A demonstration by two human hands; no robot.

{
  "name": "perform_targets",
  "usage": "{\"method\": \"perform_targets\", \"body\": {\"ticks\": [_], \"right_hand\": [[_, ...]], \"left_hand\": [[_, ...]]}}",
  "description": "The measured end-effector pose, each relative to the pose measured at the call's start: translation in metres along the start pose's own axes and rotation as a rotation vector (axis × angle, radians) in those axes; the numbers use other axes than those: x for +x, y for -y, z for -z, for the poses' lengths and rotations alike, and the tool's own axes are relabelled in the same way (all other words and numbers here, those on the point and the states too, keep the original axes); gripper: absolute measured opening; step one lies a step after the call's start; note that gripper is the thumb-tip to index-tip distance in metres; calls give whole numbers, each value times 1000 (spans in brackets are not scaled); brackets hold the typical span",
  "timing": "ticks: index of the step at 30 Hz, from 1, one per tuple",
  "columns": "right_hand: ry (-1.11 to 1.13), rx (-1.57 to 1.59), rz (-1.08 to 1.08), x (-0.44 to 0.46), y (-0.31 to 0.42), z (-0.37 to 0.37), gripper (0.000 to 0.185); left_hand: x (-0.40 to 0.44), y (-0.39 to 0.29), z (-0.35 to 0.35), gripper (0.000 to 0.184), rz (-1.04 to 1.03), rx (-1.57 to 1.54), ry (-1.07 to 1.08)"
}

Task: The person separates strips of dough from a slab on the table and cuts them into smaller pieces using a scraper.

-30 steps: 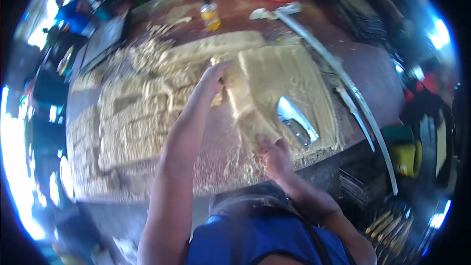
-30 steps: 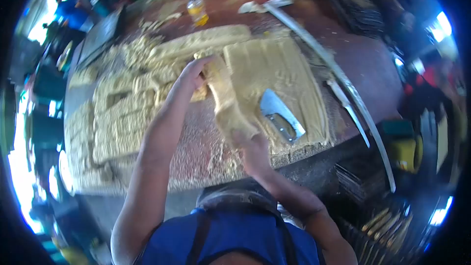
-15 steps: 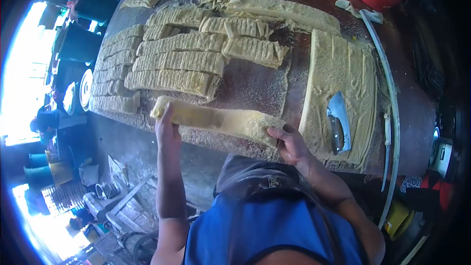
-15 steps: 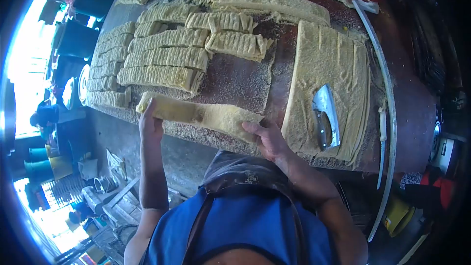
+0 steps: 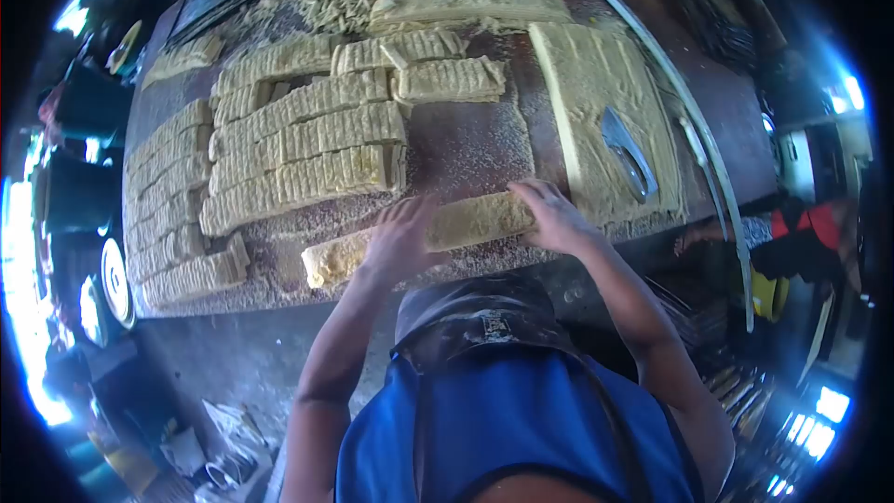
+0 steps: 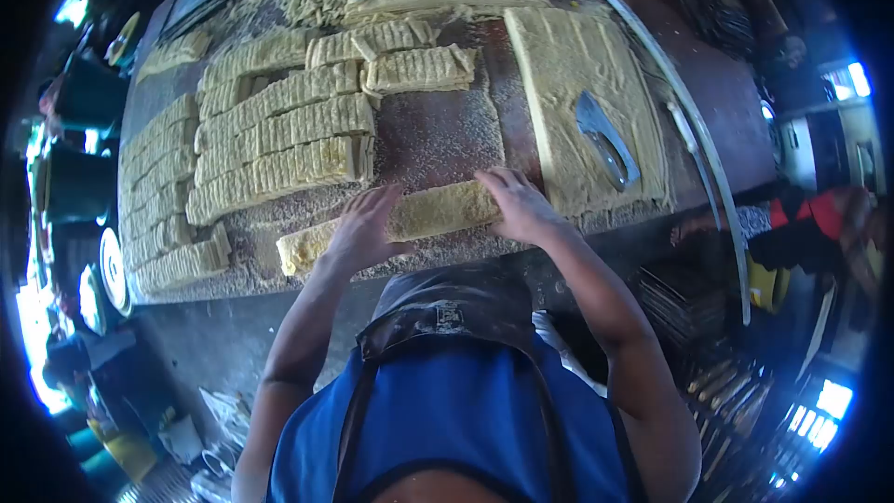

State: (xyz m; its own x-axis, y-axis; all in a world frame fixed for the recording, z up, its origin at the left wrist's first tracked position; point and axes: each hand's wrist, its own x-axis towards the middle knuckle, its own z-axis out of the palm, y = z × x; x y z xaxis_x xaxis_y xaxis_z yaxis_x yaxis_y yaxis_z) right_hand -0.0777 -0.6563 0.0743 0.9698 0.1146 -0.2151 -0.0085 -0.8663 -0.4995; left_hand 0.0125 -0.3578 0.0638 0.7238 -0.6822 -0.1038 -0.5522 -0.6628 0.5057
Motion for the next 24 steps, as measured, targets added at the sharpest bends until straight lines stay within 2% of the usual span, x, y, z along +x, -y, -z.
{"method": "perform_targets", "body": {"ticks": [2,6,7,9,10,11,12,13,14,17,19,21,22,24], "right_hand": [[27,-22,22,0,-1,-14,87],[4,-48,-9,-12,0,-22,84],[-4,-43,-22,-16,-1,-20,84],[-105,104,-126,-19,-6,-14,91],[-126,124,-218,-22,-2,0,81],[-124,124,-214,-20,-12,0,81],[-100,255,-231,-17,-25,-2,73],[-72,385,-247,-16,-33,2,65],[-64,385,-233,-18,-41,7,65],[-137,217,-216,-29,-44,42,48],[-404,-11,-350,-36,-78,69,47],[-333,-312,-448,-42,-106,89,54],[-327,-301,-448,-38,-127,86,54],[-229,-279,-358,-27,-153,77,58]], "left_hand": [[16,-9,-8,93,-68,62,220],[14,-1,-21,97,-92,40,284],[12,-1,-23,97,-88,53,241],[13,-10,-25,96,-79,66,201],[19,-23,-19,95,-73,38,217],[27,-35,-19,94,-63,10,229],[34,-46,-25,92,-143,9,180],[43,-58,-35,92,-134,10,174],[53,-70,-47,91,-181,38,178],[65,-92,-62,88,-217,-16,181],[68,-96,-66,86,-175,-56,141],[67,-106,-67,84,-163,-34,110],[68,-111,-66,83,-163,-13,60],[75,-120,-66,82,-115,-48,122]]}}
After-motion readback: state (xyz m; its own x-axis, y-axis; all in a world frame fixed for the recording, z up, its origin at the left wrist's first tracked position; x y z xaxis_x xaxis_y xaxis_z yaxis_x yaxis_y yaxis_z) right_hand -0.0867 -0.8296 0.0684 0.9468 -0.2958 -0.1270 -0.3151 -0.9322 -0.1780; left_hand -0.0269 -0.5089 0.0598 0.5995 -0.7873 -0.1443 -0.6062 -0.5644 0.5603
